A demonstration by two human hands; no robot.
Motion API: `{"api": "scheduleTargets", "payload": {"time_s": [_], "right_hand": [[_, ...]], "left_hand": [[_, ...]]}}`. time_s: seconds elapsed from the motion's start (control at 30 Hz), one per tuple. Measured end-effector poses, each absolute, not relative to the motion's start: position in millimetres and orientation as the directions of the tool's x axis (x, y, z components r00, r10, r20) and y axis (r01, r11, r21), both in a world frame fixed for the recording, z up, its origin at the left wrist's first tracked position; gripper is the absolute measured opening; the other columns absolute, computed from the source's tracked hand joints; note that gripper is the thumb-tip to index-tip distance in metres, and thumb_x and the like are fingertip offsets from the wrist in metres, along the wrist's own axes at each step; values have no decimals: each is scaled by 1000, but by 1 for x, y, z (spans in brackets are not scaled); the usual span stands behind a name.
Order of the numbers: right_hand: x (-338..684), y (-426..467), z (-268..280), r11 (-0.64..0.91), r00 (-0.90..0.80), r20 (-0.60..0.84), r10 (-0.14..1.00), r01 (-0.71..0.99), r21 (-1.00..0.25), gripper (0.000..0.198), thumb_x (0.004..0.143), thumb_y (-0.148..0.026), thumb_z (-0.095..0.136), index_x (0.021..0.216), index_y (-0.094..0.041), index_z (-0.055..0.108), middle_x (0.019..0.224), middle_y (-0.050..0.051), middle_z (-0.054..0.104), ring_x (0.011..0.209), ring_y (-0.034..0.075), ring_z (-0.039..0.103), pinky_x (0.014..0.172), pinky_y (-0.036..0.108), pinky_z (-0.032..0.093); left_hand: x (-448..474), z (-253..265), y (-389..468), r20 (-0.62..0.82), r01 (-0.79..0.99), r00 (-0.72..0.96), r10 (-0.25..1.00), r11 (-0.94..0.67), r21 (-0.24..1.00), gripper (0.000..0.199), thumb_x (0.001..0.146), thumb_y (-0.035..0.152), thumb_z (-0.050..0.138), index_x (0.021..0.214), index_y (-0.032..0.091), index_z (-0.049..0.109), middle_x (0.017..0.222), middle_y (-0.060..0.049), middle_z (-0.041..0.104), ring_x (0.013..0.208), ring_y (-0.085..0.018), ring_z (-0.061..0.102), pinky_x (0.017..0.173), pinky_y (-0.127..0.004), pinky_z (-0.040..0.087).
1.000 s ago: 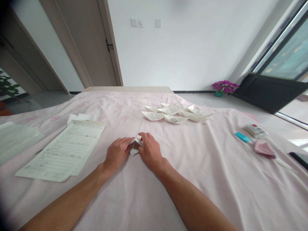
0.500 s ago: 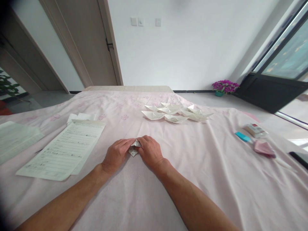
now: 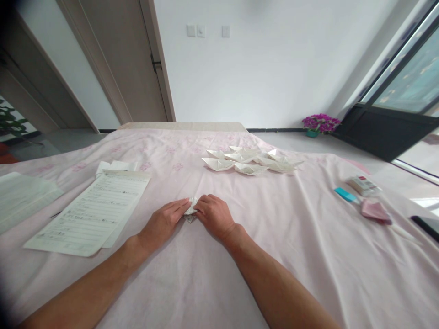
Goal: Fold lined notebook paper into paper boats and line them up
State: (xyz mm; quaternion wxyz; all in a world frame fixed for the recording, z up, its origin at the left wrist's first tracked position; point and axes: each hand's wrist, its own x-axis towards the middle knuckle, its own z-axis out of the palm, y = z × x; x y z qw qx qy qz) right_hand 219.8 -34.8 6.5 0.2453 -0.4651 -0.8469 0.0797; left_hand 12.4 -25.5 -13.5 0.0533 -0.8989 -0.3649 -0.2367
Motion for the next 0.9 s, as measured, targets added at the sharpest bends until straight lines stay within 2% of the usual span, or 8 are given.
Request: {"api": "scheduleTargets", "payload": {"time_s": [0.13, 0.27, 0.4, 0.6, 0.73, 0.9], "right_hand": [[227, -32, 7, 637, -538, 344, 770, 676, -369, 22, 96, -34, 54, 97, -24, 73, 100, 6, 70, 94, 19, 61, 86, 30, 45], [229, -32, 11, 643, -560, 316, 766, 659, -391, 32, 98, -43, 48, 98, -26, 75, 103, 5, 71, 96, 20, 61, 89, 33, 46], [226, -34, 12, 636, -548, 324, 772, 655, -408, 33, 99, -39, 47, 92, -25, 75, 100, 5, 71, 93, 19, 61, 87, 33, 47], [220, -34, 9, 604, -498, 345, 795, 700, -381, 22, 96, -32, 55, 88, -20, 72, 96, 7, 67, 91, 18, 59, 87, 32, 46], [217, -35, 9, 589, -489, 340, 804, 734, -338, 17, 94, -29, 58, 101, -19, 70, 104, 7, 65, 96, 19, 58, 91, 33, 44], [210, -39, 8, 513, -447, 276, 851, 822, -248, 23, 95, -26, 54, 116, -20, 63, 117, 8, 63, 108, 22, 54, 95, 36, 42]], "left_hand": [[10, -10, -28, 415, 670, 667, 619, -741, 28, 41, 87, 3, 47, 125, 13, 60, 129, -14, 64, 118, -23, 62, 103, -38, 50], [12, -6, -35, 359, 680, 676, 643, -733, 33, 42, 87, 11, 49, 128, 9, 58, 135, -17, 59, 126, -27, 56, 107, -43, 45], [12, -2, -38, 347, 682, 662, 664, -726, 90, 40, 91, 17, 46, 128, 10, 59, 138, -17, 57, 130, -26, 52, 111, -45, 40], [12, -6, -33, 329, 711, 604, 726, -677, 189, 38, 100, 25, 35, 127, 16, 60, 138, -10, 58, 130, -22, 52, 111, -44, 39], [20, -13, -36, 303, 769, 573, 761, -628, 121, 44, 101, 35, 36, 136, 13, 52, 145, -14, 50, 135, -24, 47, 112, -47, 36], [25, -15, -40, 252, 807, 565, 786, -590, 32, 48, 101, 34, 36, 142, 11, 45, 151, -13, 42, 140, -26, 40, 114, -48, 33]]}}
